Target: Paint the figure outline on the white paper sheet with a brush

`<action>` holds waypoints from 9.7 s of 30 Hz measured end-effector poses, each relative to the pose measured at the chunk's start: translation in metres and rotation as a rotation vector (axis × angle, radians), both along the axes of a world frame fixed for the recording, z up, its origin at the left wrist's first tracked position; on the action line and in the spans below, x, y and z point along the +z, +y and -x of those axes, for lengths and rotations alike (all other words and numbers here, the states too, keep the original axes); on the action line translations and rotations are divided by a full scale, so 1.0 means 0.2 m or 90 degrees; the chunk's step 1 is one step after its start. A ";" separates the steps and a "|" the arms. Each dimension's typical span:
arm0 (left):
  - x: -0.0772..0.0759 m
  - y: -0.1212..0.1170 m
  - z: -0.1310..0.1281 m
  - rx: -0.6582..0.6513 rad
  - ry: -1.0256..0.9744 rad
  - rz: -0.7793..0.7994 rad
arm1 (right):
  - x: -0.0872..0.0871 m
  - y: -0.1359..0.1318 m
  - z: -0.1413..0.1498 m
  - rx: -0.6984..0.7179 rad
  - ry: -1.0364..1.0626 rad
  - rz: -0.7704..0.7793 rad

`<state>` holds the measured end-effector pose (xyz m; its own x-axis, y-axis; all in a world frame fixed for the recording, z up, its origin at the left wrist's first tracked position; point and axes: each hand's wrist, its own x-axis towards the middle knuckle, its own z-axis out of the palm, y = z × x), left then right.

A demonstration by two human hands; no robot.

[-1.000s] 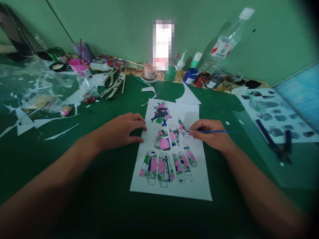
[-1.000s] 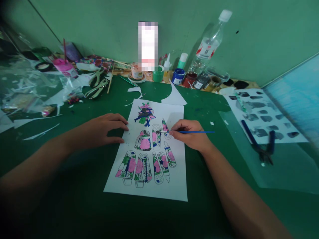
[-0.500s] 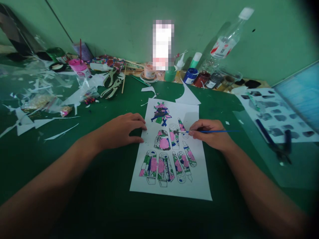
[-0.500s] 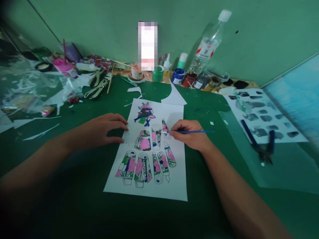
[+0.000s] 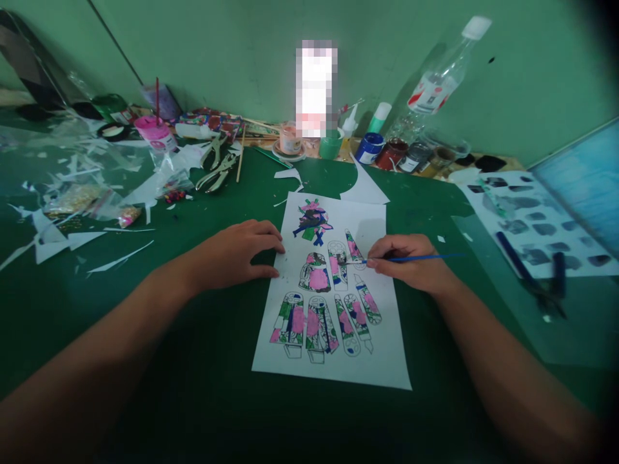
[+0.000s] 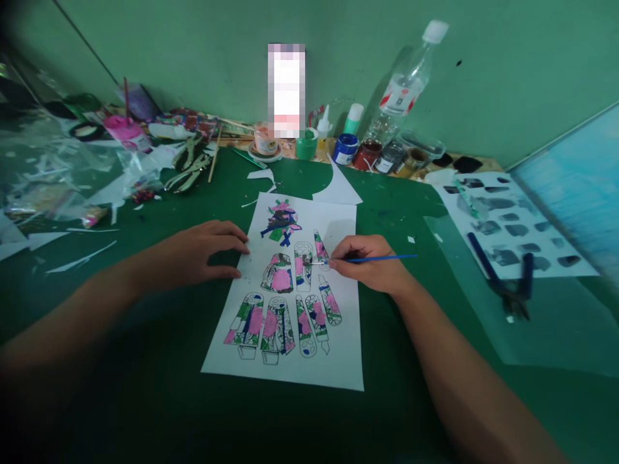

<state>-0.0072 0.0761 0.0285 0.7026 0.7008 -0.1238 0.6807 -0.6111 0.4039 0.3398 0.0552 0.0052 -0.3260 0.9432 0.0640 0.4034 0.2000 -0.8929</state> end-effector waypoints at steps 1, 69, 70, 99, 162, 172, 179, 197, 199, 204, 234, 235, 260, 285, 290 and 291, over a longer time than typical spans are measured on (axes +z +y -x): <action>0.00 0.00 0.00 -0.002 -0.002 -0.002 | 0.00 0.00 0.00 -0.001 0.000 0.001; -0.01 0.00 0.00 0.002 0.002 -0.004 | 0.04 0.00 0.00 0.042 -0.027 0.017; -0.01 0.00 0.00 0.002 0.000 -0.002 | 0.04 0.00 0.00 0.047 -0.027 0.017; 0.00 0.00 -0.01 -0.001 0.012 -0.003 | 0.04 -0.01 0.01 0.018 -0.030 0.009; 0.00 0.00 0.00 0.004 0.018 -0.004 | 0.04 -0.02 0.01 0.069 -0.040 -0.019; 0.01 0.00 -0.01 0.005 0.031 -0.002 | 0.03 -0.01 0.01 0.086 -0.044 -0.015; 0.01 0.00 -0.01 0.004 0.038 -0.004 | 0.03 -0.01 0.00 0.068 -0.038 -0.016; 0.02 0.00 -0.01 0.001 0.027 -0.002 | 0.03 -0.01 -0.01 0.113 -0.035 -0.027; 0.02 0.00 -0.01 0.002 0.025 -0.001 | 0.03 -0.01 -0.01 0.144 -0.039 -0.032; 0.02 -0.01 -0.01 0.004 0.026 0.001 | 0.03 -0.01 -0.01 0.124 -0.027 -0.022; 0.00 0.00 0.00 -0.004 0.013 -0.005 | 0.04 -0.02 -0.01 0.129 -0.029 -0.019; -0.01 0.00 0.00 -0.004 0.010 -0.005 | 0.03 -0.02 -0.01 0.136 -0.032 -0.020; -0.02 0.01 0.01 -0.006 0.010 -0.011 | 0.04 -0.02 -0.01 0.129 -0.033 -0.003; -0.01 0.01 -0.01 0.010 -0.004 0.006 | 0.00 -0.13 0.06 -0.033 0.077 -0.001; 0.00 0.01 0.00 0.017 0.013 0.009 | 0.01 -0.12 0.08 -0.048 0.050 0.009; 0.00 0.01 0.00 0.016 0.013 0.008 | 0.01 -0.12 0.08 -0.052 0.044 0.011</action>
<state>-0.0066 0.0774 0.0276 0.6815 0.7168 -0.1475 0.7046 -0.5882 0.3970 0.3246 0.0308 0.0074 -0.2438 0.9675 0.0675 0.3551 0.1538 -0.9221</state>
